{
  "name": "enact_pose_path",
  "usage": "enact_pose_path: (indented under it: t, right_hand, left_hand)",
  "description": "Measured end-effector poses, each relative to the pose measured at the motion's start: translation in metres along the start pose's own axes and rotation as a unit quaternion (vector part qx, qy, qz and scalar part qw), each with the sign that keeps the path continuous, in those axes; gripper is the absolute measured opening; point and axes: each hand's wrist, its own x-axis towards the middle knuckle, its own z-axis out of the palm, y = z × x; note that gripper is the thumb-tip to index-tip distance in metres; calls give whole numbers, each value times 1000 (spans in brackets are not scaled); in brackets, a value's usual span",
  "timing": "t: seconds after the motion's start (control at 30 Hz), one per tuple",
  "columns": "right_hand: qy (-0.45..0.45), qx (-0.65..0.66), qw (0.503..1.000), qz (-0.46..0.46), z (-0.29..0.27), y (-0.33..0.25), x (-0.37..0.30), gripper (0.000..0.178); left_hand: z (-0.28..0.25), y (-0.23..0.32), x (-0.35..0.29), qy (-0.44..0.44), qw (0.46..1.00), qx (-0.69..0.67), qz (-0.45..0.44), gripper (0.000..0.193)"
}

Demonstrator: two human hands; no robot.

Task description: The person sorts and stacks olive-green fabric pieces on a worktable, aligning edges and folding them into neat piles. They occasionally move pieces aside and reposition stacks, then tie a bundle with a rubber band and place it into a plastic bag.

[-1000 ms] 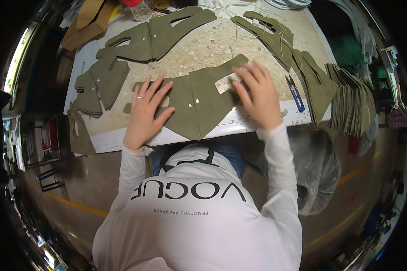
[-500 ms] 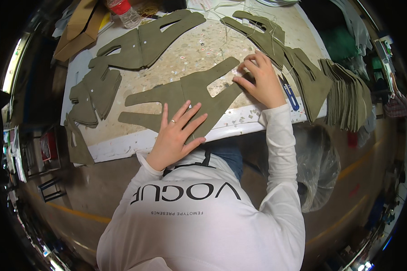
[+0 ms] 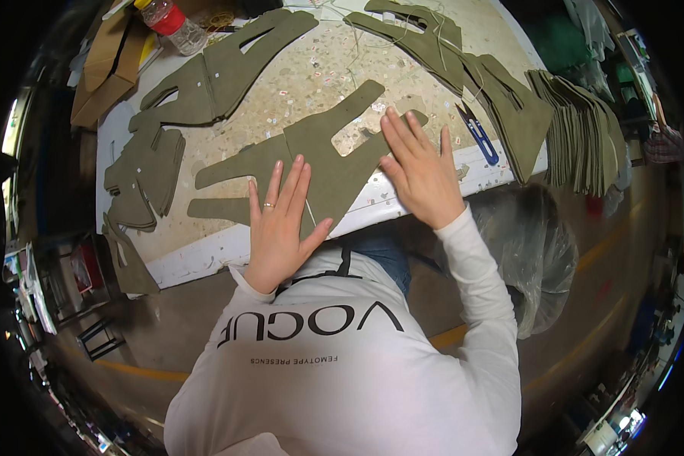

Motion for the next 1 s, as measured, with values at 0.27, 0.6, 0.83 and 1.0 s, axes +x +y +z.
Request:
enact_pose_path:
  t: [0.27, 0.6, 0.83, 1.0]
  right_hand:
    - [-37, -49, 990, -124, 10, -25, -23, 64]
    - [23, 106, 989, -97, 32, -47, -51, 47]
    - [75, 42, 996, -32, 33, -52, -44, 49]
    - [65, 75, 993, -68, 25, -56, -41, 53]
  left_hand:
    - [1, -1, 2, 12, 1000, -22, -2, 85]
    - [0, 1, 3, -12, 1000, 17, -3, 89]
    - [-1, -1, 3, -7, 1000, 19, 10, 95]
    - [-2, -1, 3, -11, 1000, 11, 6, 95]
